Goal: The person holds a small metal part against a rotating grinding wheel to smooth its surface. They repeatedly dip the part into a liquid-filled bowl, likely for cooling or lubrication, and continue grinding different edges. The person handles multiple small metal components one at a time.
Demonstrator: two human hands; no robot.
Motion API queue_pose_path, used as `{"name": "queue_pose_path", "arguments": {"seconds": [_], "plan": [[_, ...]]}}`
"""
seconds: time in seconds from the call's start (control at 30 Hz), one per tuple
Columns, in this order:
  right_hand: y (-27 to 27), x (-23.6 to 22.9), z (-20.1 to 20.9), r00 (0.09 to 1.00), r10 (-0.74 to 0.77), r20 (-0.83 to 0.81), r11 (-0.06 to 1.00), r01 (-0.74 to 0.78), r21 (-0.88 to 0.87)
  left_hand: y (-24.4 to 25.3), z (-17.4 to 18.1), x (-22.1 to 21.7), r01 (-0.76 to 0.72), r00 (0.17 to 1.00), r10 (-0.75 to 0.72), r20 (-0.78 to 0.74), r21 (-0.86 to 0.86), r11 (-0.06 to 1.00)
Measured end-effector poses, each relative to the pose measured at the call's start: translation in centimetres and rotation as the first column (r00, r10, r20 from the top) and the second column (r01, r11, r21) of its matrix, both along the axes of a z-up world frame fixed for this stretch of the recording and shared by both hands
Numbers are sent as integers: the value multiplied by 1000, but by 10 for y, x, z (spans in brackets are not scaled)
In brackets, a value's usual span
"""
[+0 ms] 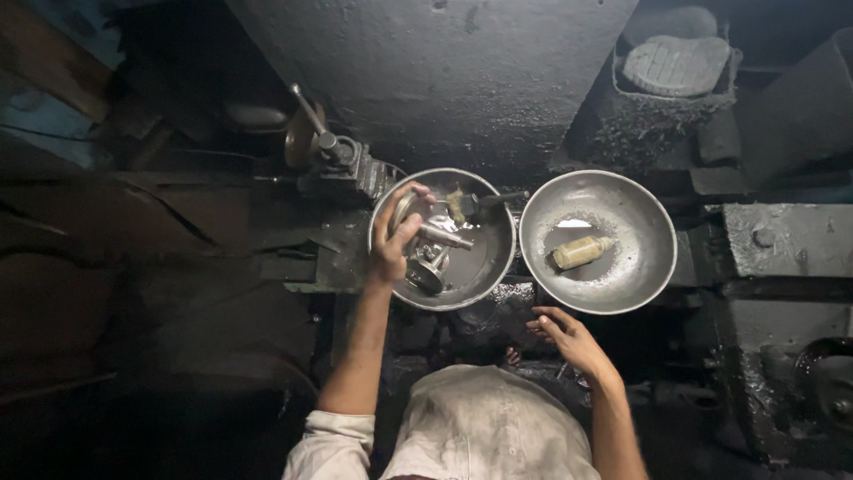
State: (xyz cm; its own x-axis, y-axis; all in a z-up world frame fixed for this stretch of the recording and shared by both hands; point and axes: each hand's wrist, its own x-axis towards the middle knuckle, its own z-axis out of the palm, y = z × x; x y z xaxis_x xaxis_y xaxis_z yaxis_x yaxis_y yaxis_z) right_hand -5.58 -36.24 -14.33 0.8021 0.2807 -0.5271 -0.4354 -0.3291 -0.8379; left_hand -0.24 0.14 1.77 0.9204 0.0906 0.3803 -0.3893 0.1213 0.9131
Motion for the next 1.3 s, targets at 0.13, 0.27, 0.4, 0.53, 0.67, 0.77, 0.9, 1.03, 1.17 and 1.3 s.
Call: {"name": "queue_pose_path", "arguments": {"seconds": [0.13,0.27,0.4,0.53,0.67,0.77,0.9,1.03,1.17,1.3], "plan": [[-3,1,3,1000,-7,-11,1000,7,-17,0,7,-4,-54,998,52,37,45,998],[-7,-2,3,1000,-24,-2,1000,24,-10,-4,-37,7,-65,993,65,-95,-3,998],[-12,-8,-3,999,-42,-13,999,42,-30,-7,-104,22,-111,975,111,-194,11,994],[-18,-8,-9,998,-56,-5,998,56,6,-5,-133,27,-156,952,180,-247,111,981],[-20,-8,-16,998,-66,-4,997,66,31,-1,-99,25,-139,963,143,-228,36,990],[-21,-6,-17,997,-78,-20,997,78,-14,3,-48,24,-68,998,67,-16,-51,996],[-18,-8,-15,998,-57,14,998,57,21,12,2,10,-20,989,25,145,-38,999],[-16,-6,-16,997,-83,0,996,83,38,11,-12,10,-50,995,50,84,-7,999],[-22,-8,-24,993,-119,6,991,119,55,-4,-82,20,-69,987,57,-152,-75,995],[-27,-16,-31,986,-169,-1,985,168,48,-9,-130,24,-139,960,158,-230,94,986]]}}
